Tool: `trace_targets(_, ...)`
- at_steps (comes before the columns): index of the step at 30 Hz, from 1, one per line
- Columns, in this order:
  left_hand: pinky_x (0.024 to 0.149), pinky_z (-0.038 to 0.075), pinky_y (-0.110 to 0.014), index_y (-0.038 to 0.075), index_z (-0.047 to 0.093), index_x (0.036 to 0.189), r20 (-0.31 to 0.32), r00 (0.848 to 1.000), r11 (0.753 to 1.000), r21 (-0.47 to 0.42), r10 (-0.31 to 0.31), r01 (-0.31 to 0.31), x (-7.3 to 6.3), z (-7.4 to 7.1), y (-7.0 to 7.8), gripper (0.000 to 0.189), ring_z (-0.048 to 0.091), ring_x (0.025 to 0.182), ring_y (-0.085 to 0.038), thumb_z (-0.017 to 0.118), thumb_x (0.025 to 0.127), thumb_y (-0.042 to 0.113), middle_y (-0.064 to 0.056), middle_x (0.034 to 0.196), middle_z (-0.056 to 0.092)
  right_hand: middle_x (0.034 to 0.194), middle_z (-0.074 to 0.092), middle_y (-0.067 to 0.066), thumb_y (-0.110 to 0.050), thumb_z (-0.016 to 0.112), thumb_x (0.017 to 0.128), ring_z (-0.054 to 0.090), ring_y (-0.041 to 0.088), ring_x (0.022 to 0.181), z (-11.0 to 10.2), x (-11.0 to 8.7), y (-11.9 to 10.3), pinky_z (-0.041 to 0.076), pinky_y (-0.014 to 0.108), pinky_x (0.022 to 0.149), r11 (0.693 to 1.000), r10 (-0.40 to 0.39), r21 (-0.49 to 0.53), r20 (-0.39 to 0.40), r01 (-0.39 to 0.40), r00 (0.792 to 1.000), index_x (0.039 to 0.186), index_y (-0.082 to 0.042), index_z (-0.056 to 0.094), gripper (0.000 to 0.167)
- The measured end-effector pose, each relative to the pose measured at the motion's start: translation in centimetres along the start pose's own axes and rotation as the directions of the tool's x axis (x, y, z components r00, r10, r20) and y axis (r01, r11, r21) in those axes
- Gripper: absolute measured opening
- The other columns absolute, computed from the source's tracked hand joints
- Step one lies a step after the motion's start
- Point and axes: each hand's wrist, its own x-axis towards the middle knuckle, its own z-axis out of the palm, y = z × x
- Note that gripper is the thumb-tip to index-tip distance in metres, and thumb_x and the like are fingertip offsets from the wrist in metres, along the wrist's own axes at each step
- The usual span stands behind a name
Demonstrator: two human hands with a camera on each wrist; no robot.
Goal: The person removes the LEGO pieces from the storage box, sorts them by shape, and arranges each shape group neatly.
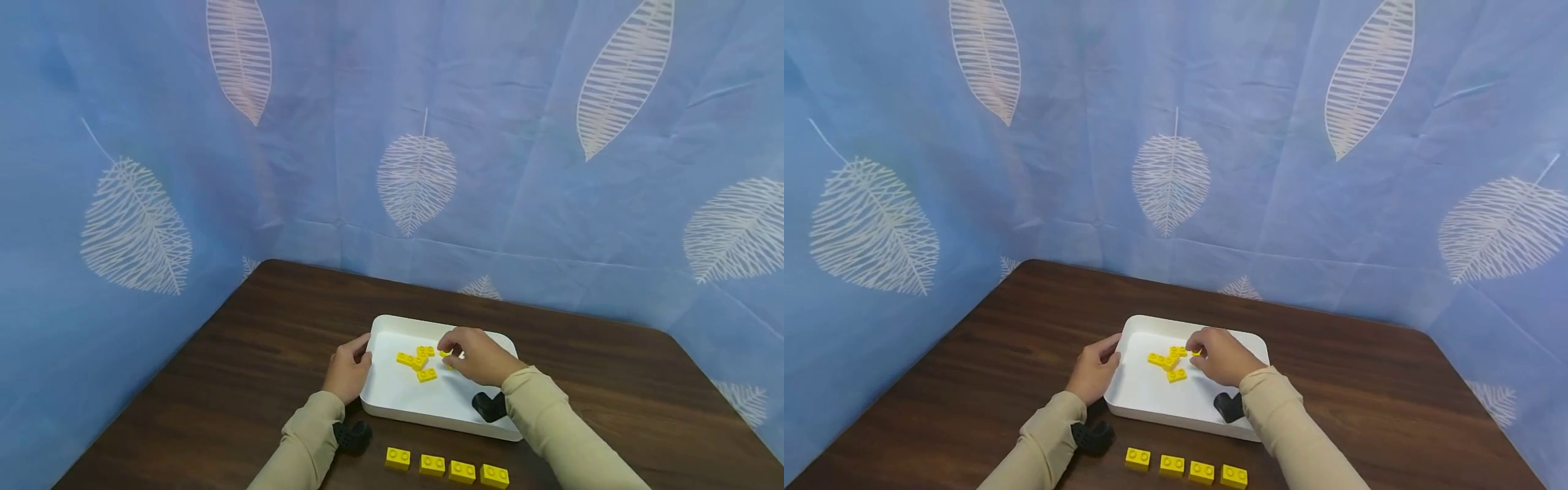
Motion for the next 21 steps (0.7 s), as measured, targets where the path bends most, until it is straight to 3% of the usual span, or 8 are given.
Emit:
trace_targets(6, 0.088, 0.052, -0.044, 0.001, 0.051, 0.134, 0.003, 1.0, 1.0, 0.01, 0.01, -0.01, 0.1, -0.1, -0.2, 0.04, 0.061, 0.108, -0.03, 0.051, 0.095, 0.006, -0.02, 0.124, 0.06, 0.094, 0.065, 0.003, 0.0, 0.067, 0.082, 0.053, 0.013, 0.078, 2.4, 3.0, -0.7, 0.05, 0.028, 0.07, 0.997, 0.073, 0.024, 0.043, -0.074, 0.996, 0.099, -0.006, 0.07, 0.018)
trace_targets(13, 0.089, 0.052, -0.045, -0.001, 0.049, 0.135, 0.013, 1.0, 1.0, 0.012, 0.019, -0.02, 0.2, 0.3, 0.4, 0.041, 0.06, 0.11, -0.031, 0.051, 0.095, 0.006, -0.021, 0.125, 0.059, 0.091, 0.063, 0.0, 0.0, 0.071, 0.078, 0.055, 0.014, 0.082, 2.9, 3.6, -0.8, 0.052, 0.034, 0.082, 0.987, 0.159, 0.002, 0.053, -0.159, 0.986, 0.095, -0.009, 0.072, 0.019)
trace_targets(21, 0.088, 0.052, -0.044, -0.002, 0.049, 0.134, 0.01, 1.0, 1.0, -0.011, 0.022, -0.022, -0.2, 0.1, 0.1, 0.04, 0.06, 0.109, -0.031, 0.05, 0.094, 0.004, -0.022, 0.124, 0.059, 0.087, 0.06, 0.0, -0.007, 0.074, 0.078, 0.051, 0.016, 0.076, 2.9, 3.2, -0.5, 0.048, 0.034, 0.076, 0.979, 0.203, -0.03, 0.078, -0.201, 0.976, 0.086, -0.01, 0.065, 0.012)
